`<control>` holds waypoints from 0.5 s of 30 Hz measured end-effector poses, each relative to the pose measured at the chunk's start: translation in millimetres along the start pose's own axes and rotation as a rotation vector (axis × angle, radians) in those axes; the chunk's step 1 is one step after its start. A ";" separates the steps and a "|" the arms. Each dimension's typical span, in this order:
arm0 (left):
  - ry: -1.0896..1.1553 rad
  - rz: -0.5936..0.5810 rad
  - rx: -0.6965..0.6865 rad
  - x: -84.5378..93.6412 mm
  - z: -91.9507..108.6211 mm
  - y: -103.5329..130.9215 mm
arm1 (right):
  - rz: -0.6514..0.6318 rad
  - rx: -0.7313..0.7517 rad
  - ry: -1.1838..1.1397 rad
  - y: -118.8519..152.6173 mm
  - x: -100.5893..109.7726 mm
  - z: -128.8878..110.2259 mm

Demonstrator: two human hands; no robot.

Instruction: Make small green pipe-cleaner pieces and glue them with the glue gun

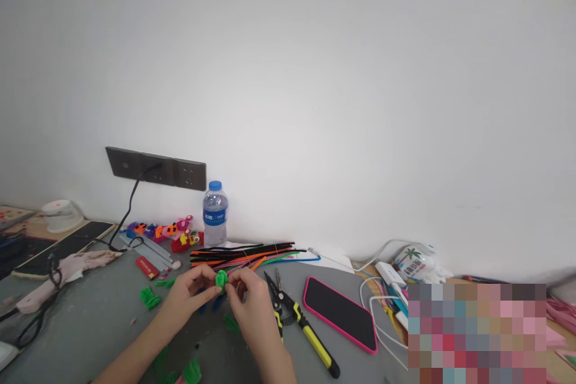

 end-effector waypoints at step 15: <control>-0.028 0.005 -0.011 2.5 -3.8 -2.8 | 0.003 0.026 -0.010 -0.8 0.3 -3.0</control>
Point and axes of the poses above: each hand's wrist, its own y-axis away from the middle knuckle, its own x-axis out of the back of the hand, z = x × y, the point moved 3 cm from there along -y, towards the middle knuckle, and after that the axes turned 14 degrees about x, right-handed, at the moved point
